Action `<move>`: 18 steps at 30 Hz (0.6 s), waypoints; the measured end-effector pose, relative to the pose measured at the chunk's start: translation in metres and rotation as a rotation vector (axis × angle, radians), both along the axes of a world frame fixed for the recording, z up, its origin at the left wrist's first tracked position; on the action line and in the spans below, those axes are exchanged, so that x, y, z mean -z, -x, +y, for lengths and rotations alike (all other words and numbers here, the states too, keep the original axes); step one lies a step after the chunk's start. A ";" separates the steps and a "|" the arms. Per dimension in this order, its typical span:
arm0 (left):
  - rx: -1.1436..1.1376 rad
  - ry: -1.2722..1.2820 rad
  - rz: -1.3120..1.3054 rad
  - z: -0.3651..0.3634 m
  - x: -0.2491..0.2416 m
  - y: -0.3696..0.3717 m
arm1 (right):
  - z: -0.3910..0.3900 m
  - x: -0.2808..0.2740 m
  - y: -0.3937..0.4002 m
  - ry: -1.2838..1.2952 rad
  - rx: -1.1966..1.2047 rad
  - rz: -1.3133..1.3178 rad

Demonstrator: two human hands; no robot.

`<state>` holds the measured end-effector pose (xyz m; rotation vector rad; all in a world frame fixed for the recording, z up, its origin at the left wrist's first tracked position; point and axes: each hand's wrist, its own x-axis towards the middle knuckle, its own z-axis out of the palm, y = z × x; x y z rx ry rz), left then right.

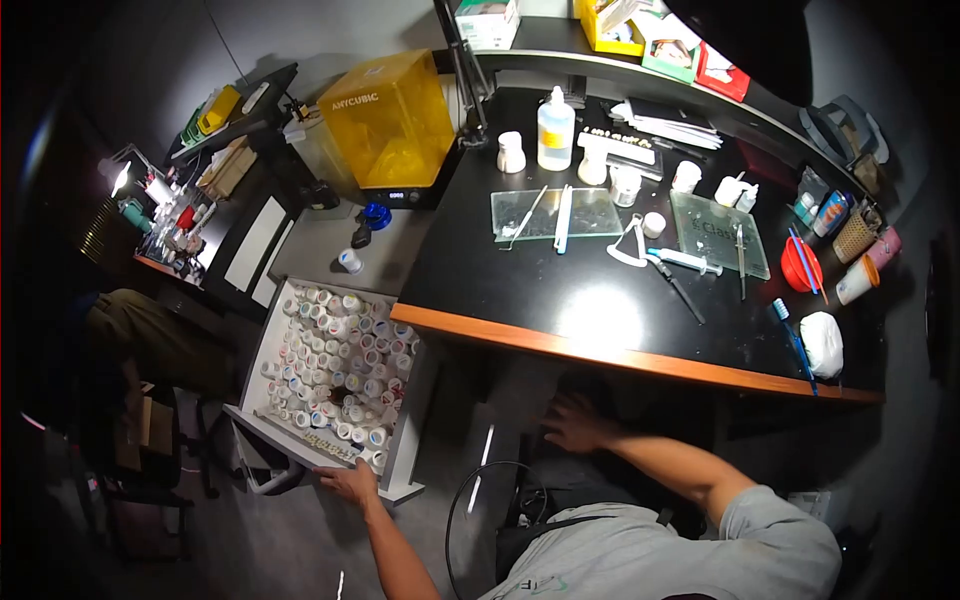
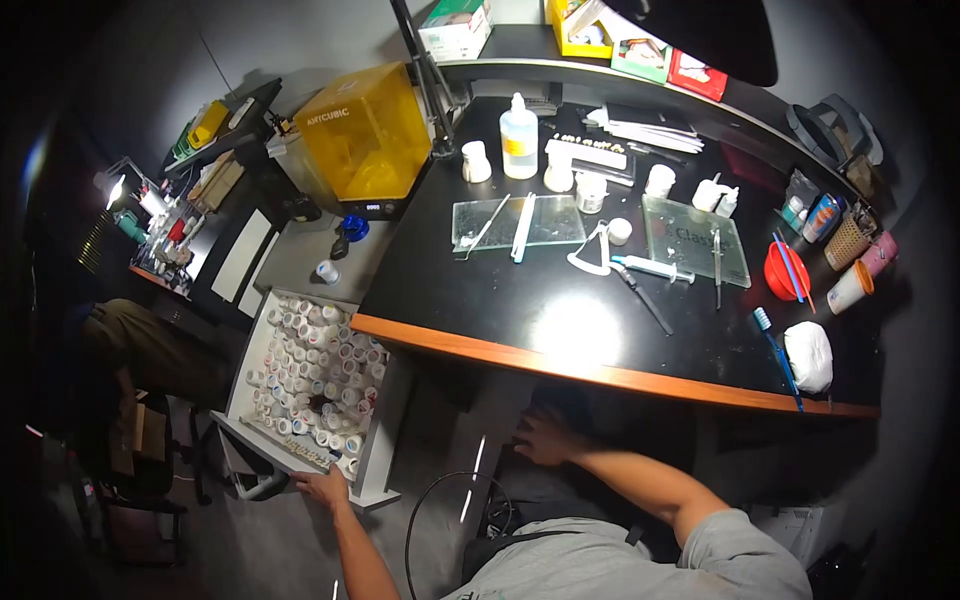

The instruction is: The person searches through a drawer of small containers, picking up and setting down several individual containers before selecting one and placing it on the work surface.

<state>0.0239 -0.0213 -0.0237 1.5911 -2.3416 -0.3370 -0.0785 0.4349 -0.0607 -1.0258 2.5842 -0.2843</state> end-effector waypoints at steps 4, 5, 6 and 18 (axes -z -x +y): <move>-0.035 -0.025 -0.023 0.003 -0.005 -0.001 | 0.067 -0.019 -0.040 0.389 0.343 0.099; -0.036 -0.030 -0.039 0.006 -0.008 -0.002 | 0.081 -0.016 -0.053 0.430 0.464 0.006; -0.032 -0.036 -0.051 0.009 -0.013 0.002 | 0.096 -0.006 -0.063 0.472 0.588 -0.082; -0.058 -0.086 0.073 -0.008 0.006 -0.002 | 0.134 0.041 -0.083 0.298 0.731 -0.064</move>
